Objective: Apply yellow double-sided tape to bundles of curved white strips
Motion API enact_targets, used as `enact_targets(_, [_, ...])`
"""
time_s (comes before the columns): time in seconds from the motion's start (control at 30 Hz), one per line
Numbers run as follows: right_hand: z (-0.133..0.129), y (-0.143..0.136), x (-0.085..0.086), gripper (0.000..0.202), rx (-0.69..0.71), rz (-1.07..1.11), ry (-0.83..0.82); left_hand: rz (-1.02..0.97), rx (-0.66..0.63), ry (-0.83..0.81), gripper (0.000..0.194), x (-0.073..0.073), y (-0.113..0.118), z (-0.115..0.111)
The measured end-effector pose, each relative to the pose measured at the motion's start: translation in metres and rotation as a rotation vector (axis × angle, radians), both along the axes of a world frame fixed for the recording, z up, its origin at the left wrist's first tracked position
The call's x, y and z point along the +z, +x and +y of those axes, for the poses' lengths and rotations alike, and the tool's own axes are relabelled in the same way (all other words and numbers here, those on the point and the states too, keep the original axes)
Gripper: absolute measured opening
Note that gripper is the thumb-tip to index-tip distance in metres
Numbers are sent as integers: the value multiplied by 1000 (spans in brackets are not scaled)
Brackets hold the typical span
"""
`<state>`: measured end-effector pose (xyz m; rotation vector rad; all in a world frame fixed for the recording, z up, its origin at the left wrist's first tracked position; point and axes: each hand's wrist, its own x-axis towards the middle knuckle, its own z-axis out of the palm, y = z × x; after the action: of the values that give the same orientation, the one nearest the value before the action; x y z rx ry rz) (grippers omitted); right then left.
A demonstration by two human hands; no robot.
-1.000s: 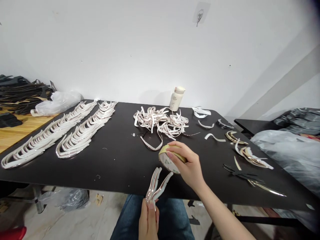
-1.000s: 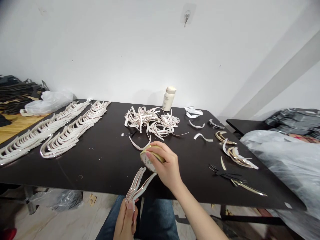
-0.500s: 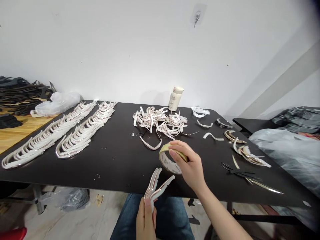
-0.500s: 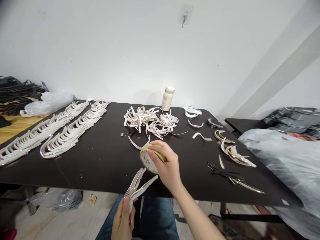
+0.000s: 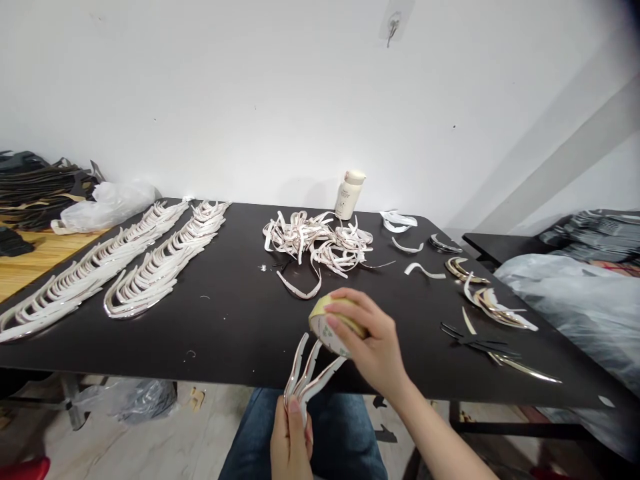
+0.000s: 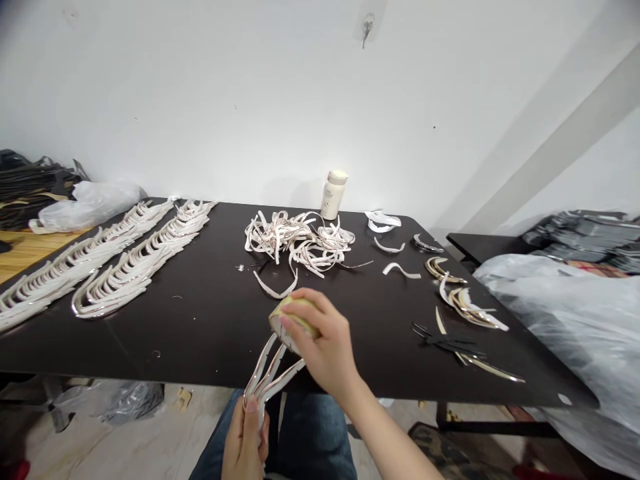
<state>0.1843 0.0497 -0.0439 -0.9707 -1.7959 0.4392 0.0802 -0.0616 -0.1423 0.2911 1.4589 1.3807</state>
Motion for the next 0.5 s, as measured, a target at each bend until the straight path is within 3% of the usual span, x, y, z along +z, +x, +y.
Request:
enact_targets(0.1, [-5,-8,-15,13,77,-190,-37,6,18,-3,64,-1,1,-1])
enact_targets(0.2, [0,-3,-23,12,15,-86,-50,16,18,4,63,-1,0,-2])
enact_targets(0.33, [10,22,-16,10,-267,265,-21,21,2,12,63,0,-3,-4])
enact_targets(0.5, [-2,34,-4,12,-305,267,-16,19,-29,-12,65,0,-4,-5])
